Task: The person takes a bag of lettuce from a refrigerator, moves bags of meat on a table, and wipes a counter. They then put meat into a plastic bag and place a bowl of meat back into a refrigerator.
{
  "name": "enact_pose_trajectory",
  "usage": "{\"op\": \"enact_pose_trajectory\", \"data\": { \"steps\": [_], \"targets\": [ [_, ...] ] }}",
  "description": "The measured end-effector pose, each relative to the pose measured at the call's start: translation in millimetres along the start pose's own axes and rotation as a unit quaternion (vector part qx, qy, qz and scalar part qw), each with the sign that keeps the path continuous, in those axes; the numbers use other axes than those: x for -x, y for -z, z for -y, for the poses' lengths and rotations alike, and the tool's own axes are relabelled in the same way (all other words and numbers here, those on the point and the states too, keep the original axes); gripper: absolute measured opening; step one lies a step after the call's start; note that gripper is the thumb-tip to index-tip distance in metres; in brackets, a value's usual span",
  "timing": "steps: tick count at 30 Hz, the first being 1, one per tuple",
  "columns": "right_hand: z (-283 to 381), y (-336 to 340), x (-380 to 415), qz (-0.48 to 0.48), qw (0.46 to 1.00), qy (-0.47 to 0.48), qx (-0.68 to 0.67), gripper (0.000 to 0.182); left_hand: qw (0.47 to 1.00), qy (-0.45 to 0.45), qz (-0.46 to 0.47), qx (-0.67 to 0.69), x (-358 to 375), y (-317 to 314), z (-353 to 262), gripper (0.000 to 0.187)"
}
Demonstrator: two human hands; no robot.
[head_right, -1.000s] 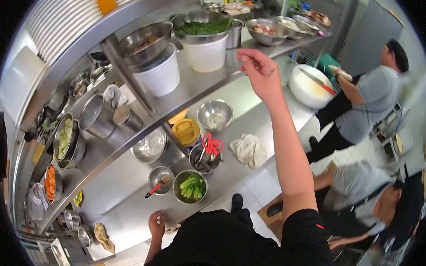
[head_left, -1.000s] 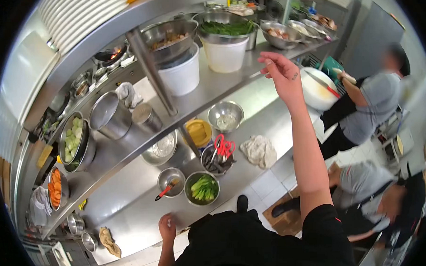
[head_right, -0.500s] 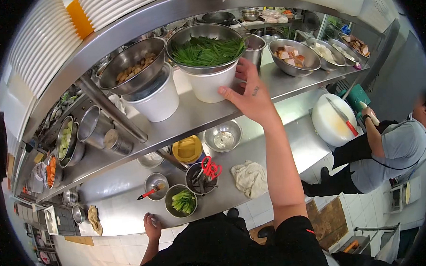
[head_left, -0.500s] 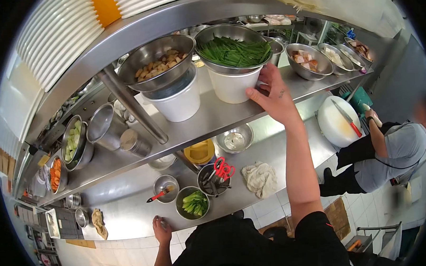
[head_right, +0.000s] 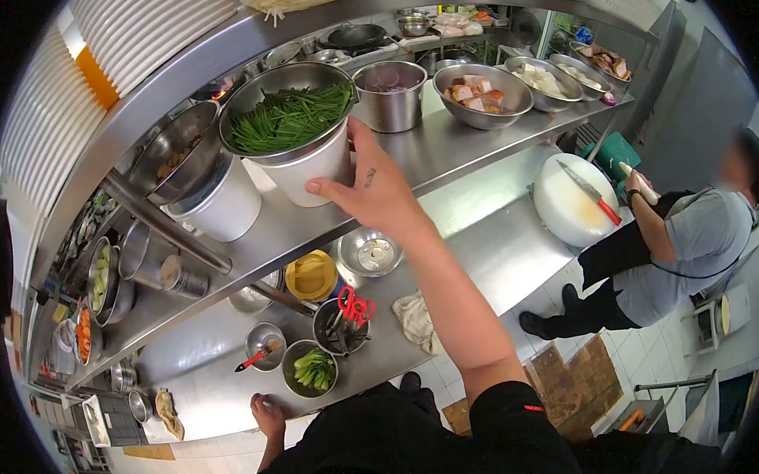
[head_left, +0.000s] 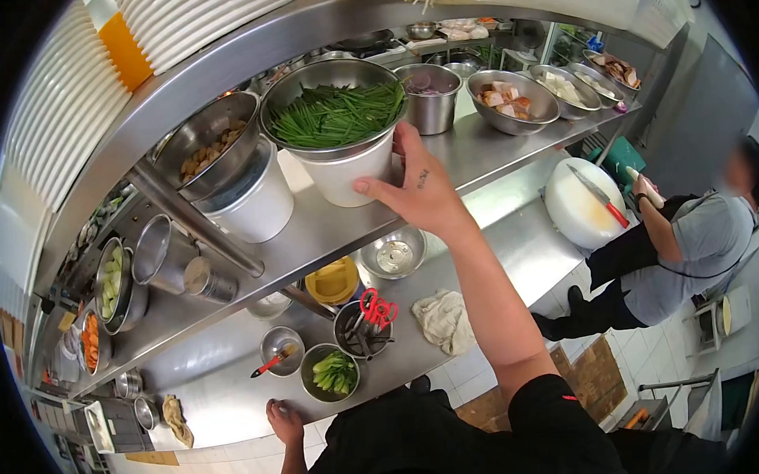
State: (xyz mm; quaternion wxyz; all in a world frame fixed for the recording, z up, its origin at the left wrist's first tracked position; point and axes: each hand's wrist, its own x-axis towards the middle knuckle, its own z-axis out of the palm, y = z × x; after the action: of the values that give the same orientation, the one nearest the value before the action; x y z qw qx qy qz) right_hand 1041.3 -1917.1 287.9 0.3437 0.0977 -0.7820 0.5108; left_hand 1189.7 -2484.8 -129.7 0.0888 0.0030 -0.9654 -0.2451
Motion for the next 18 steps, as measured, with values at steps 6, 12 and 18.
{"op": "enact_pose_trajectory", "data": {
  "steps": [6, 12, 18],
  "targets": [
    [-5, 64, -22, -0.143, 0.965, -0.107, 0.19, 0.06, 1.0, -0.017, -0.012, 0.001, 3, 0, 1, 0.043],
    [-36, 81, -25, -0.123, 0.936, 0.028, 0.328, 0.031, 1.0, -0.015, -0.005, -0.013, 1, 1, 1, 0.044],
    [-31, 80, 16, -0.166, 0.942, 0.079, 0.281, 0.02, 1.0, -0.028, -0.011, 0.004, 2, 1, 6, 0.043]
  ]
}}
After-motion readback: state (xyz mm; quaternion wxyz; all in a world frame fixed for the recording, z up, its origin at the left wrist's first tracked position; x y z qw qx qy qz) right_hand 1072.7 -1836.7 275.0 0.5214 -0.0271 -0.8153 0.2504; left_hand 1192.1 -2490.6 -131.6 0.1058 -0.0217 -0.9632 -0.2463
